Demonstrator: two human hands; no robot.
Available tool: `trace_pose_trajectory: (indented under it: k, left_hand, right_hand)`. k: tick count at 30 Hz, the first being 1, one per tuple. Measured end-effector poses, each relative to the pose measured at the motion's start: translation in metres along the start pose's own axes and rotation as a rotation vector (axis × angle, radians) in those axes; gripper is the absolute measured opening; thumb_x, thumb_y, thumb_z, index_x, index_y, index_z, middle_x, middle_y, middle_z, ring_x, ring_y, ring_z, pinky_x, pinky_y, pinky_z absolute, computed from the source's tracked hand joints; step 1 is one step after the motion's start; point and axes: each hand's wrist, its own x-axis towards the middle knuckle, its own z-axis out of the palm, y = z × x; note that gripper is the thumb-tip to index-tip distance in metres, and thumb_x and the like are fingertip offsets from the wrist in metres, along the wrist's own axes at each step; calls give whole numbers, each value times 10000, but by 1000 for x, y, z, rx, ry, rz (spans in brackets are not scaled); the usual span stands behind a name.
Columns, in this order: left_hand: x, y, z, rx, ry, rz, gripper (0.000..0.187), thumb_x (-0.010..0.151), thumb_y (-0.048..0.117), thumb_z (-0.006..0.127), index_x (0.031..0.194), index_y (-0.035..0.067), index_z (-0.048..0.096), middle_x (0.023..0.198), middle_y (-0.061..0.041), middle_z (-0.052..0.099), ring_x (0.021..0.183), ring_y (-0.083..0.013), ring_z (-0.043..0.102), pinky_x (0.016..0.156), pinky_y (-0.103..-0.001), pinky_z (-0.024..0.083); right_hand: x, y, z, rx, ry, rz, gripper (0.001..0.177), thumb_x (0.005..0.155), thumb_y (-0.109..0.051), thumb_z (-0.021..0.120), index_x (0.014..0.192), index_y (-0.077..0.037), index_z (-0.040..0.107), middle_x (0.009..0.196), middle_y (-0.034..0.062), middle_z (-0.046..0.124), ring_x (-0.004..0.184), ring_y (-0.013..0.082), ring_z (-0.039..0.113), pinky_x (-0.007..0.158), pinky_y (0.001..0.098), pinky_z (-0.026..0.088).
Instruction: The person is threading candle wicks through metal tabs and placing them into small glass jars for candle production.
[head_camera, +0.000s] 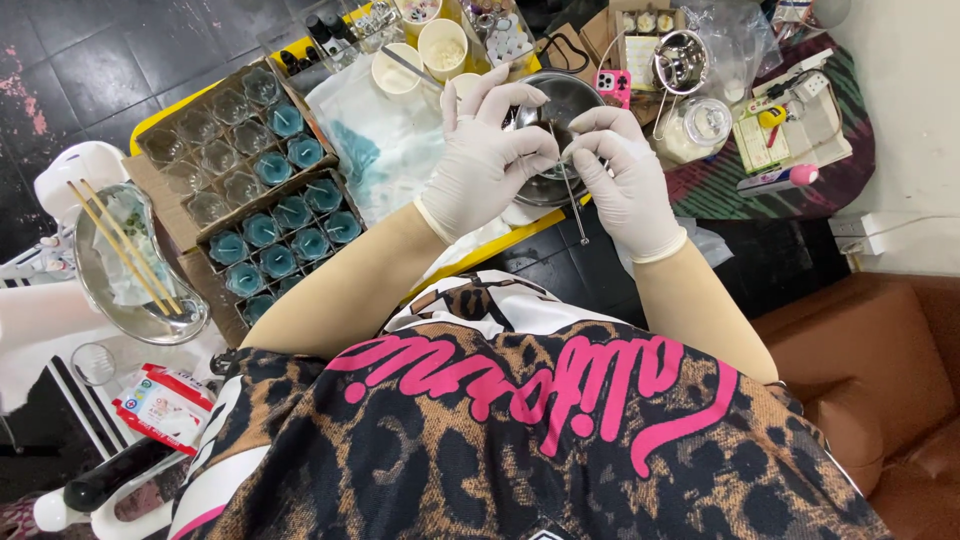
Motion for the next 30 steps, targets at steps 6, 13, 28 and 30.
trace_pose_trajectory:
  k: [6, 13, 28, 30]
  left_hand:
    - [6, -4, -3, -12, -30, -36, 109, 891, 253, 816, 908, 322, 734, 1341, 8, 548, 1440, -389, 353, 1174, -707, 92]
    - [1, -4, -17, -56, 10, -7, 102, 890, 205, 801, 934, 251, 722, 1300, -21, 587, 1386, -347, 425, 1155, -563, 257]
    - [-36, 3, -1, -60, 73, -93, 139, 876, 106, 765, 979, 170, 696, 1221, -88, 604, 1121, -351, 585, 914, -452, 510]
    - [-37, 4, -2, -45, 58, -77, 130, 880, 135, 786, 964, 176, 696, 1226, -81, 593, 1127, -349, 563, 927, -455, 499]
  right_hand:
    - [9, 6, -6, -142, 11, -35, 132, 1046, -146, 694, 1037, -15, 696, 1244, 129, 595, 1192, 258, 581, 1060, 354, 463]
    - [17, 25, -14, -264, 65, -33, 122, 1018, -143, 766, 1102, -54, 761, 1277, 113, 620, 1219, 277, 584, 1082, 383, 461]
    - [13, 52, -16, -513, 220, 125, 522, 757, -283, 983, 1117, -72, 670, 1321, 148, 556, 1249, 339, 519, 1047, 463, 435]
    - [10, 61, -19, -556, 229, 94, 576, 752, -272, 1000, 1142, -56, 636, 1314, 162, 549, 1255, 356, 513, 1058, 463, 438]
